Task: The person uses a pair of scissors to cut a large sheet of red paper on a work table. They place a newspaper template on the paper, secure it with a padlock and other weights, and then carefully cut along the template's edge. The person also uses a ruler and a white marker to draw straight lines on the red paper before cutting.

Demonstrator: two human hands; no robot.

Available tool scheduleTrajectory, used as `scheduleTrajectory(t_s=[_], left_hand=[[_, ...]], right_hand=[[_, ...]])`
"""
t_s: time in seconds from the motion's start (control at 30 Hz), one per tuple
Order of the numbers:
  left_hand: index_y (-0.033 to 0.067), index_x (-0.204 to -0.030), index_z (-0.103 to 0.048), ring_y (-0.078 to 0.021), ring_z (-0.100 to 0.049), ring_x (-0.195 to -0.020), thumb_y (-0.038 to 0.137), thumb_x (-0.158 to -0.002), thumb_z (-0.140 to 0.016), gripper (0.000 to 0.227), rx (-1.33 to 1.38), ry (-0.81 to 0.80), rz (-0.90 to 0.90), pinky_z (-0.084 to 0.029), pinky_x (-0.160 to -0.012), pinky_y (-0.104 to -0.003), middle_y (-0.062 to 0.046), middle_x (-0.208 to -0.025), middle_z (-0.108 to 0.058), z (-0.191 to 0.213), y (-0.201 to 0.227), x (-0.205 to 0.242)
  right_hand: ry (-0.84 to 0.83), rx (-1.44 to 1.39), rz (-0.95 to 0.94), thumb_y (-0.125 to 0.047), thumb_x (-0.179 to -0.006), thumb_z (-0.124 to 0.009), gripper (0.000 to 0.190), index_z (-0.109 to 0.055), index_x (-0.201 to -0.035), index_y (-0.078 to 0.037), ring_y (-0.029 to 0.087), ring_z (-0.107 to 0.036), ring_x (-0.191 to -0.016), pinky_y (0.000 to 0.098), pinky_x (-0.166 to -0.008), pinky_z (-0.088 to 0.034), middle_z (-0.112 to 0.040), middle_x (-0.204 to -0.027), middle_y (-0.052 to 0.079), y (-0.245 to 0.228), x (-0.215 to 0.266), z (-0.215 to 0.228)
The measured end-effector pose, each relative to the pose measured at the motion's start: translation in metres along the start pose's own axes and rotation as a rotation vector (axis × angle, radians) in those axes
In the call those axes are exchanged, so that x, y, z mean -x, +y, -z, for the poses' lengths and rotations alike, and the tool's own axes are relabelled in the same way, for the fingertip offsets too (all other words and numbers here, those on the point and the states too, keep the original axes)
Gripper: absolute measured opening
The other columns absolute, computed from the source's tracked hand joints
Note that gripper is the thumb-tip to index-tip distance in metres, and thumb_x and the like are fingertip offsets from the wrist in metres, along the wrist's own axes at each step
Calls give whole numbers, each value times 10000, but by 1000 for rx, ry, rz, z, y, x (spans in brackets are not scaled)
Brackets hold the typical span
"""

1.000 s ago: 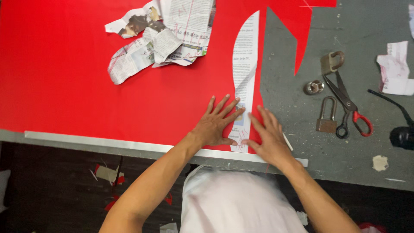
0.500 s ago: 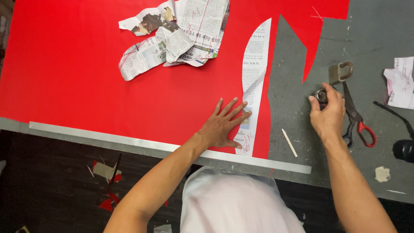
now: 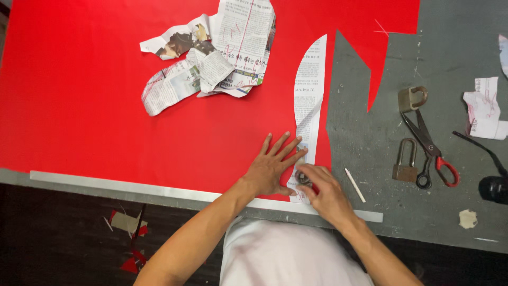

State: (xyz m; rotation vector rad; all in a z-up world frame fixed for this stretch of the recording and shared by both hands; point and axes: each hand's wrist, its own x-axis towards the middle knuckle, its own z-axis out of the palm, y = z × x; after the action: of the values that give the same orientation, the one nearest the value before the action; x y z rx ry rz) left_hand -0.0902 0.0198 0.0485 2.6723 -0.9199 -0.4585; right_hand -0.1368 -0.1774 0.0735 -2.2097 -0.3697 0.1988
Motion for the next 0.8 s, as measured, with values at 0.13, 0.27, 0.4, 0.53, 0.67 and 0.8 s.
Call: scheduleTrajectory(t_s=[0.13,0.27,0.4,0.53,0.67,0.8], left_hand=[[234,-1580,-271,-331,-60,-1562,527,-644,-862,1145,34,-53,20,-72,-1231,-636,-65,-1685,-151,7,-3,-2],[192,-1541,-417,-338,-225,-1505,269,-774,-774,849,-58,-29,-48,-214,-1164,-595,-80,-1649,-275,5,-18,-18],[102,-1406,-576,-364,-403,-1345,175,-912,-674,509,11,119,-74,-325,-1089,-538,-153,-1539,-415,2,-20,-31],[21,-1358,-601,-340,-453,-1277,237,-946,-657,468,9,171,-13,-357,-1090,-483,-167,-1394,-505,12,-14,-45],[-1,-1363,-599,-333,-459,-1273,274,-948,-655,501,-30,216,19,-360,-1098,-471,-175,-1390,-514,20,-24,-72],[22,-1388,-571,-379,-406,-1349,260,-945,-648,508,-49,349,-18,-328,-1122,-533,-210,-1483,-447,18,-50,-106]], right_hand=[[7,9,16,-146,-733,-819,655,-618,-1352,-71,311,-521,-1296,414,-1057,-427,-601,-1385,146,7,3,15],[318,348,-143,-196,-835,-793,513,-665,-1321,-94,327,-563,-1300,422,-1089,-446,-626,-1394,121,60,28,69],[566,363,-661,-303,-996,-724,479,-656,-1419,-89,326,-651,-1028,419,-896,-543,-581,-1266,202,110,55,97],[564,532,-687,-378,-947,-791,576,-662,-1391,-34,353,-639,-1047,465,-886,-527,-571,-1202,206,134,58,91],[522,784,-565,-393,-883,-850,620,-685,-1342,-9,375,-616,-1122,472,-916,-527,-608,-1162,200,138,56,78],[485,724,-625,-383,-906,-837,588,-692,-1335,-8,344,-643,-1119,460,-952,-540,-652,-1180,189,134,54,85]])
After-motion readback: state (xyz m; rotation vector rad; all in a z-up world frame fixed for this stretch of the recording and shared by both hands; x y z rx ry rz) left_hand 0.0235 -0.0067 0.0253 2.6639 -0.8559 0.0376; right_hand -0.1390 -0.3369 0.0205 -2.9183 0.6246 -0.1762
